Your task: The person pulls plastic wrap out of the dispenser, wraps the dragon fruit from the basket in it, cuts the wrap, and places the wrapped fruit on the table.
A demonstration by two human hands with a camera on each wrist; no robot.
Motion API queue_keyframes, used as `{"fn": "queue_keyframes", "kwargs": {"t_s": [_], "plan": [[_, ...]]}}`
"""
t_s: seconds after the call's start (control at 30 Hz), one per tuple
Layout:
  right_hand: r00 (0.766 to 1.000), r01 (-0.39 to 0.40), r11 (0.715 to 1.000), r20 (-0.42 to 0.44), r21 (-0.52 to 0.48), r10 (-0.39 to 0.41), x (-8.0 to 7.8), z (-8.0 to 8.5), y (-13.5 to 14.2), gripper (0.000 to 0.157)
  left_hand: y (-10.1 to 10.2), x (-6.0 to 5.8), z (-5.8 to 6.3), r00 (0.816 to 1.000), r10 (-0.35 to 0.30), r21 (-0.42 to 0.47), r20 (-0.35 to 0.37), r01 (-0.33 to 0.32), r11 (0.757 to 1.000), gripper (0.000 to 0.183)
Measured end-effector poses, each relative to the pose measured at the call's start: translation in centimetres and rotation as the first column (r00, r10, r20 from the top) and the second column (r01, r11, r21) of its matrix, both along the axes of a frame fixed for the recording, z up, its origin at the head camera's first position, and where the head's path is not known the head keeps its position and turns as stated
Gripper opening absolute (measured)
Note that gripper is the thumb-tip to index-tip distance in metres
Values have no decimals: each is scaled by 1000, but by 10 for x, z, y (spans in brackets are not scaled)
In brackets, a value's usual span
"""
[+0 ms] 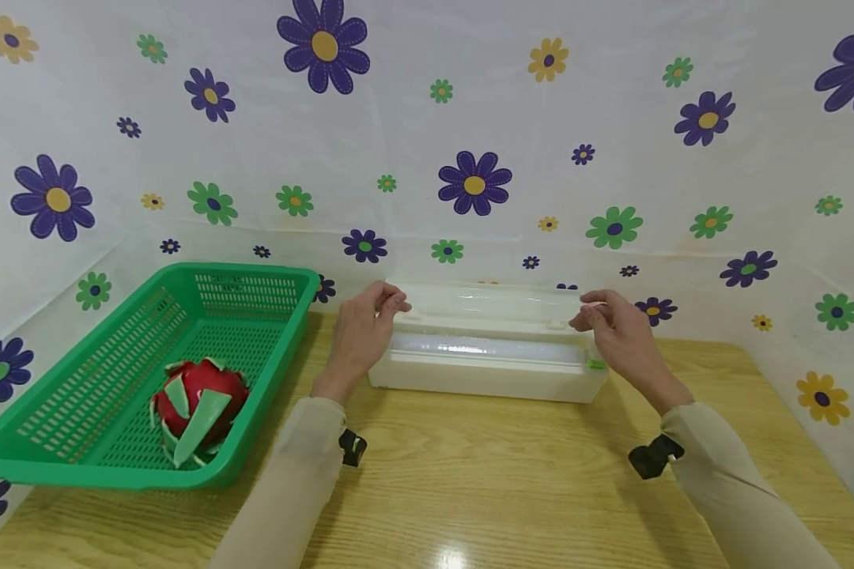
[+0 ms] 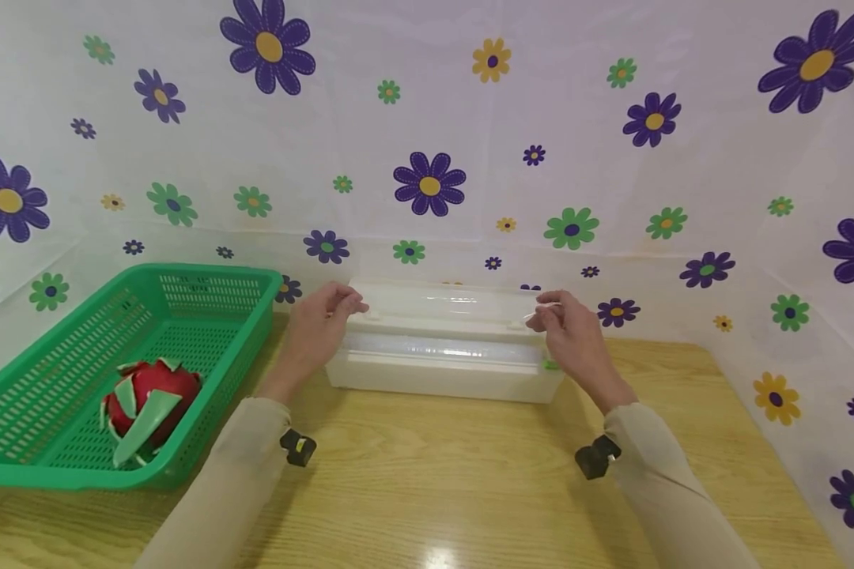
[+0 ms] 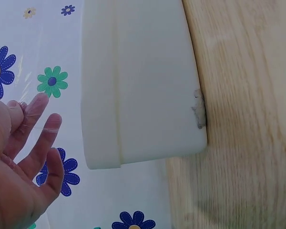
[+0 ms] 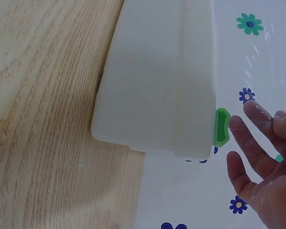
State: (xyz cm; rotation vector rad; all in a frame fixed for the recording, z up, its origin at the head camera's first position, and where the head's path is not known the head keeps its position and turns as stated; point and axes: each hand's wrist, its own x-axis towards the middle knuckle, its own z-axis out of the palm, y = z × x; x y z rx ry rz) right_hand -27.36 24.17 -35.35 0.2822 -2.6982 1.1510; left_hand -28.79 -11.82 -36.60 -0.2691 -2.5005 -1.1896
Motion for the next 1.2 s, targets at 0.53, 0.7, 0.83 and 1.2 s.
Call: {"fn": "queue_keyframes", "kwargs": {"t_s": [0.53,0.7,0.83,1.2], "plan": [[1000,13,998,11,-60,-12,1,1,-1,34,2,-2,4,989,-115,274,94,85,958,19],[1000,-19,986,-3,-164,19,-1,-2,-2,30,0,-2,5,978,-163,371,127,106,922,20],[999,-46,973,-21,-227,42,0,-2,-3,31,-5,-1,5,970,-200,407,139,128,904,22],[997,-73,974,-40,-213,66,0,0,-1,27,-8,-2,3,991,-88,217,98,65,974,32]]}}
